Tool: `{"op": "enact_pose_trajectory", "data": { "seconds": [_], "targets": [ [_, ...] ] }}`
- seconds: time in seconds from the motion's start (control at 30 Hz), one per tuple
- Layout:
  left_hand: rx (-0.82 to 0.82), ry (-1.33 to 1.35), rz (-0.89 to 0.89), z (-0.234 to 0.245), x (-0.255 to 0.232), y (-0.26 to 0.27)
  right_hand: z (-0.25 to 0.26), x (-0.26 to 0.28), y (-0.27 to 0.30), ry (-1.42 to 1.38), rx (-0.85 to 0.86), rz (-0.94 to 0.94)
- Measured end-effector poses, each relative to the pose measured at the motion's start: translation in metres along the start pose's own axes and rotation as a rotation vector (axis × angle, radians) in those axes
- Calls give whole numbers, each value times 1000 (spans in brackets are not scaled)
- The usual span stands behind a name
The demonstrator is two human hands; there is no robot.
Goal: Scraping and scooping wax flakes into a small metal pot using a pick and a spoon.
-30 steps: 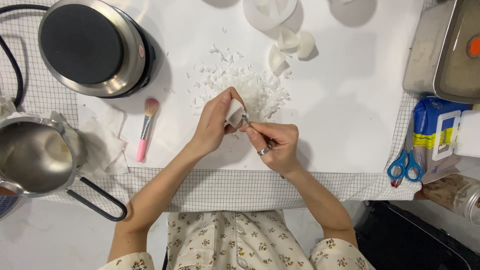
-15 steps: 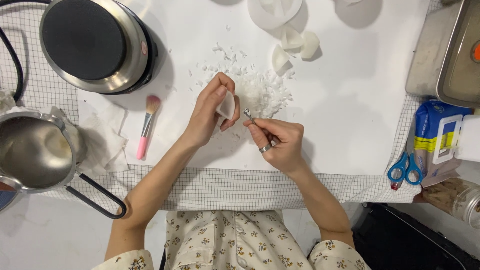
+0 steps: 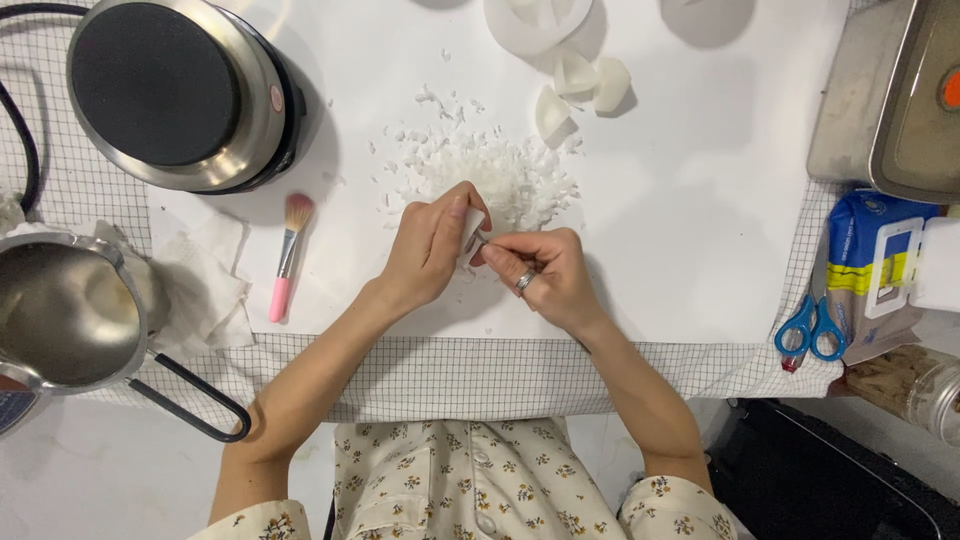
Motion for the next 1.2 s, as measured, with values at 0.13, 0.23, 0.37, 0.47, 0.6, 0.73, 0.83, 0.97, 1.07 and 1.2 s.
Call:
{"op": "enact_pose_trajectory", "data": {
  "seconds": [0.13, 0.23, 0.37, 0.47, 0.6, 0.73, 0.83, 0.97, 1.07, 1.2],
  "targets": [
    [-6, 91, 18, -3, -4, -3, 1, 24, -2, 196, -64, 183],
    [-27, 205, 31, 2, -2, -3, 4, 28, 0, 300, -103, 286],
    [-93, 340, 89, 9, 1, -4, 15, 20, 4, 232, -191, 362],
    [-72, 328, 16, 10, 1, -9, 10, 26, 1, 292, -178, 372],
    [3, 295, -10, 7, -13, -8, 4, 32, 0, 424, -208, 364],
    [4, 157, -63, 9, -13, -2, 2, 31, -2, 478, -228, 400],
    [-30, 0, -162, 10, -15, -5, -1, 33, -2, 509, -217, 430],
    [-115, -199, -258, 15, -17, -6, -3, 30, -3, 638, -238, 515],
    [-134, -440, -356, 18, -15, -5, -4, 30, -4, 713, -249, 540],
    [-194, -721, -501, 20, -11, -3, -5, 30, -4, 753, -256, 526]
  ]
}}
Point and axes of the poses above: each hand's wrist, its own y-axis away from the middle knuckle, its own z-axis out of the back of the hand, x = y × z, the point moved 1 cm from there along -y, towards the middle knuckle, and after that the axes turned 6 degrees about y, right-handed, at the moved point
